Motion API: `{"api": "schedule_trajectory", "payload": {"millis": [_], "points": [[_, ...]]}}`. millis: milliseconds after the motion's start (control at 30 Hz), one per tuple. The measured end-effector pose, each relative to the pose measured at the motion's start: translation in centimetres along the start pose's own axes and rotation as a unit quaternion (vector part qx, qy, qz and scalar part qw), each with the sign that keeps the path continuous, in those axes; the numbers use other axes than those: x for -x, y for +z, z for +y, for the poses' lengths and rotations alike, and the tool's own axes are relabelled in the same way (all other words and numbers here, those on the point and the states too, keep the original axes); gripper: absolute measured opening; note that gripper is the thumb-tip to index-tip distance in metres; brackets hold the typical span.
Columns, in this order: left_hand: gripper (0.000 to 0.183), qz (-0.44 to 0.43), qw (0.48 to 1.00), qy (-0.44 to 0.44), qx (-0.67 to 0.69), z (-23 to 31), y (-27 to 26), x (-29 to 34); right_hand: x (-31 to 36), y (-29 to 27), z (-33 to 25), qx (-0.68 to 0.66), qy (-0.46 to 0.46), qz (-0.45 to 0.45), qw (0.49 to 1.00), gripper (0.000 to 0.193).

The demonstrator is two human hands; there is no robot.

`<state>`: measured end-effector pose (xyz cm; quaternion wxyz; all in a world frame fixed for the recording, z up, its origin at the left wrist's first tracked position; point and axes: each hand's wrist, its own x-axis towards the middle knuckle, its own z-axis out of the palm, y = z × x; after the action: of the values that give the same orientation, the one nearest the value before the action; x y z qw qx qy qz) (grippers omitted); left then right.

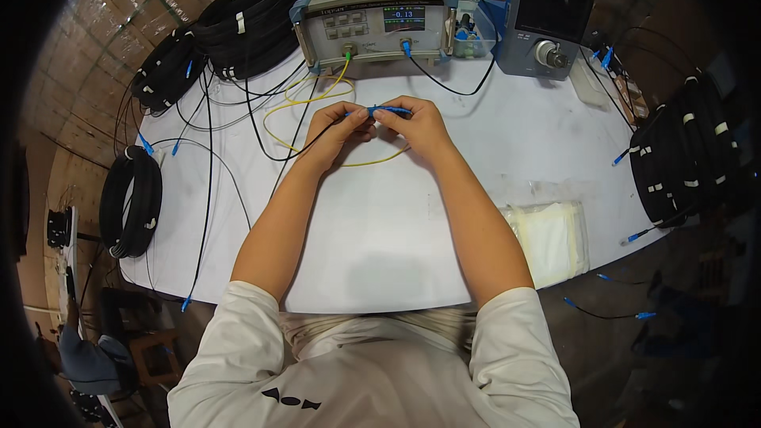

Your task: Testing fiber optic cables using an optical power meter and a light source at a factory testing station.

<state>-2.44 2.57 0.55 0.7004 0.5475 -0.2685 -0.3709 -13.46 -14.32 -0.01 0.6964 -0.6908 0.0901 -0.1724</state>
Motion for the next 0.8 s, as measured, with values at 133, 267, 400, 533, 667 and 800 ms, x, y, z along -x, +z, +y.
{"api": "schedule_trajectory", "payload": {"millis": [133,267,400,533,667,800], "points": [[0.027,0.029,0.998,0.028,-0.047,-0.17,0.07,0.14,0.07,0.38,-0.17,0.003,0.000,0.002,1.000,0.020],[0.022,0.018,0.998,0.044,-0.046,-0.02,0.28,0.24,0.01,0.07,-0.32,-0.006,-0.002,-0.006,1.000,0.020],[0.020,-0.005,1.000,0.022,-0.018,0.13,0.31,0.33,0.07,0.02,-0.39,-0.056,0.008,-0.024,0.998,0.018],[0.019,-0.025,0.999,0.010,-0.024,-0.03,-0.25,0.19,0.06,-0.06,-0.25,-0.030,0.003,-0.032,0.999,0.018],[0.020,-0.035,0.999,-0.004,-0.008,0.10,-0.32,0.16,0.08,-0.25,-0.28,-0.039,0.014,-0.042,0.998,0.018],[0.019,-0.028,1.000,-0.007,-0.004,0.01,-0.29,0.12,0.00,-0.32,-0.04,-0.039,0.004,-0.038,0.998,0.018]]}}
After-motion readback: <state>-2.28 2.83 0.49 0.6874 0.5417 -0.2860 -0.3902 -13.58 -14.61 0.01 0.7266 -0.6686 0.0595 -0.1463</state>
